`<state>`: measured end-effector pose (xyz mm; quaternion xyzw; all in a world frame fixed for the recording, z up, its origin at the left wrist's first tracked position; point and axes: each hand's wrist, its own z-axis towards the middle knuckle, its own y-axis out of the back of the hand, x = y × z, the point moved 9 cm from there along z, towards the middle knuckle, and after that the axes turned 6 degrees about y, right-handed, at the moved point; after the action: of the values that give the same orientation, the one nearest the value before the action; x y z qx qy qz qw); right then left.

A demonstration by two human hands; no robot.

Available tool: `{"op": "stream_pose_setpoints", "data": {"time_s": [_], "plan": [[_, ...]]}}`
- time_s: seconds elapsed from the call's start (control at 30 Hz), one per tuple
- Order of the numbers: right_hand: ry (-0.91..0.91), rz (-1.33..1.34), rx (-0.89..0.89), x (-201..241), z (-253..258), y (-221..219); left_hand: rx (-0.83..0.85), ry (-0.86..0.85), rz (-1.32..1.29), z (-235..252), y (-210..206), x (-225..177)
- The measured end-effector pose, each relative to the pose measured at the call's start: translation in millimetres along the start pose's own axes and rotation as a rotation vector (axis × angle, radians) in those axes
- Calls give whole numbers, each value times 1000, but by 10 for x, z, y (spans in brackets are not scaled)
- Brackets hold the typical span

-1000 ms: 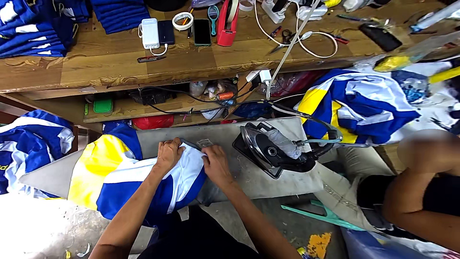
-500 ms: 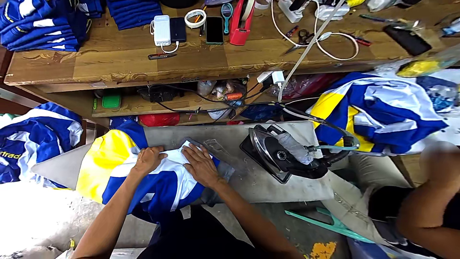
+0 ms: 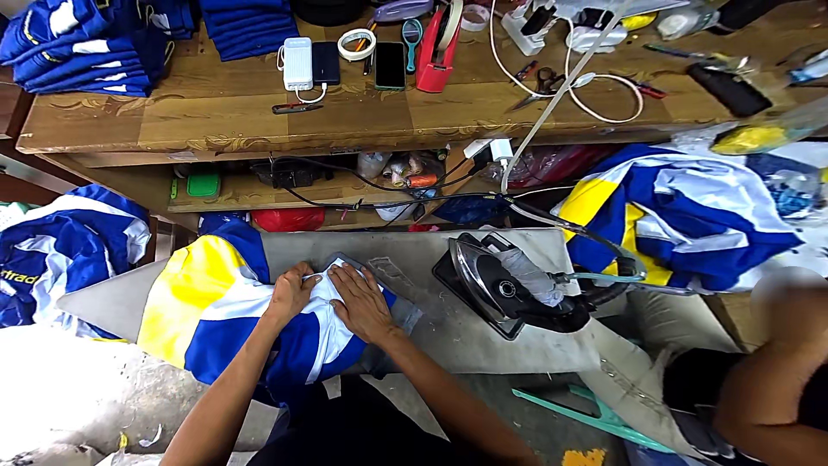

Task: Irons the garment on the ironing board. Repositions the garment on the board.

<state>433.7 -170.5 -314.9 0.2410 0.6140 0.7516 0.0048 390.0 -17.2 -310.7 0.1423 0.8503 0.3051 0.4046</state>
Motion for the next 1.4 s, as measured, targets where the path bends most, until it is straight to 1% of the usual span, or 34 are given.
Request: {"op": "stream_pose_setpoints", "data": {"time_s": [0.07,0.1,0.2,0.23,0.27,0.3,0.33,0.37,0.4,0.43,0.5,0.57,0.67,0.73,0.77,0.83,0.9,0.97,1.0,1.03,1.07,1.1,1.17,1.2,1.23,1.27,1.3,1.33,1.4], "plan": [[-10,-18,14,6,3,-17,-18,34,13,-10,-12,36],[-17,-28,17,5,7,-17,-40,61,59,-11,-29,56],[-29,-32,29,2,2,-33,-87,133,267,-55,-55,-22],[-31,-29,34,-2,0,-39,-120,124,326,-63,-33,-80],[-30,-27,36,-4,1,-42,-188,68,370,-70,-1,-161],[-30,-26,39,-5,3,-45,-280,-34,404,-89,26,-271],[-30,-24,37,0,4,-44,-369,-176,409,-124,21,-388],[-30,-24,26,7,8,-28,-414,-326,380,-164,-22,-490],[-29,-26,13,15,10,-4,-402,-439,324,-199,-86,-561],[-30,-25,7,20,7,10,-354,-496,252,-219,-145,-590],[-27,-11,8,14,-3,3,-252,-476,118,-195,-187,-532],[-22,51,-26,-26,-21,-9,-176,-436,75,-166,-196,-469],[-21,194,-137,-95,-54,76,-112,-438,162,-148,-275,-481],[-26,265,-247,-117,-122,216,-109,-420,236,-141,-325,-507],[-30,232,-273,-131,-177,278,-109,-400,265,-130,-336,-527],[-52,92,-243,-194,-369,289,-64,-328,313,-104,-357,-547],[-86,31,-129,-324,-618,156,-19,-267,345,-91,-379,-538],[-94,23,-61,-455,-709,252,-26,-250,360,-79,-389,-563],[-92,8,-67,-516,-703,423,-27,-244,365,-83,-394,-564],[-100,-40,-96,-618,-677,691,-35,-247,368,-81,-394,-568],[-135,-118,-123,-785,-647,1028,-41,-251,370,-71,-389,-578],[-200,-207,-113,-1010,-648,1363,-44,-251,366,-74,-391,-578],[-393,-292,4,-1549,-771,1920,-42,-245,362,-90,-405,-561],[-499,-256,82,-1811,-871,2093,-39,-241,360,-92,-409,-558],[-583,-190,174,-2046,-971,2156,-38,-237,359,-93,-409,-559],[-616,-88,248,-2221,-1036,2136,-37,-234,363,-91,-404,-564],[-623,35,278,-2316,-1070,2087,-39,-231,364,-91,-401,-568],[-625,112,277,-2355,-1086,2037,-36,-228,364,-99,-406,-566],[-623,132,277,-2268,-1056,1960,-32,-228,366,-116,-418,-537]]}}
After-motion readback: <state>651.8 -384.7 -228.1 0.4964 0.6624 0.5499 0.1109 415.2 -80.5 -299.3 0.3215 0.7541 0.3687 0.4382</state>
